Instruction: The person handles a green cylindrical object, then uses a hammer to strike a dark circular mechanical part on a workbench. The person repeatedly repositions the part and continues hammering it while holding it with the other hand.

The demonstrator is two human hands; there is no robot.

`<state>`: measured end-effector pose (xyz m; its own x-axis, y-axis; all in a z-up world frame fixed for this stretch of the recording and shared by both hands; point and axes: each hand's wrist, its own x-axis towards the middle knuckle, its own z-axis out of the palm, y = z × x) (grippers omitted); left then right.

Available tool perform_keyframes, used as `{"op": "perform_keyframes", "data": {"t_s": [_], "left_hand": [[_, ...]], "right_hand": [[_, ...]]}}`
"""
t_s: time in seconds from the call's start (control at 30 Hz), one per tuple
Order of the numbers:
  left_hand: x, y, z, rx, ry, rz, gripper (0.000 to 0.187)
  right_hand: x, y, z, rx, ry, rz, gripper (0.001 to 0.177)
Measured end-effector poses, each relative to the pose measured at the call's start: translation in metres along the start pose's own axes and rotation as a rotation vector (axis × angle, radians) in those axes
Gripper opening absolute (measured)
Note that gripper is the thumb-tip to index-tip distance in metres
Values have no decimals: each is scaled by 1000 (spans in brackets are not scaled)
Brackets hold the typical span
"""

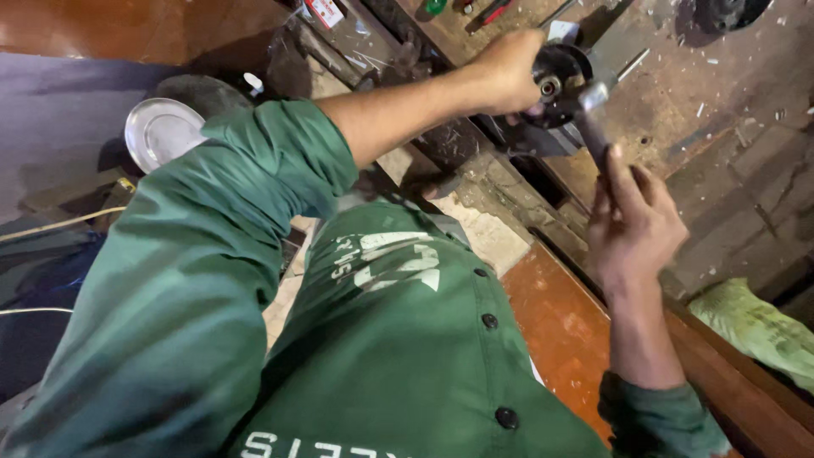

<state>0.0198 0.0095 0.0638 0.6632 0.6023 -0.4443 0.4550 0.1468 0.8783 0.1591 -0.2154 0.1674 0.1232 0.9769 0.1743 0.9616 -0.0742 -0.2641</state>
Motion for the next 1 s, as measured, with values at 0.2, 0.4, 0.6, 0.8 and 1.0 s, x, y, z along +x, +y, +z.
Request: {"op": "perform_keyframes", "data": {"t_s": [0.2,0.4,0.6,0.8,1.0], "left_hand": [[1,-6,-7,-29,-33,-19,53],[12,-7,4,-45,38,66,61],[3,-7,-1,26,-6,-5,55],[6,-12,-6,4,-17,23,55],[1,-12,-12,21,-33,12,56]], "right_hand": [[-3,-11,5,37,53,27,37],[-8,-11,-9,188,141,53,45],[-15,-13,11,116,10,64,41],[-16,-15,11,232,228,-14,41],[-18,-12,7,242,146,33,38]]}}
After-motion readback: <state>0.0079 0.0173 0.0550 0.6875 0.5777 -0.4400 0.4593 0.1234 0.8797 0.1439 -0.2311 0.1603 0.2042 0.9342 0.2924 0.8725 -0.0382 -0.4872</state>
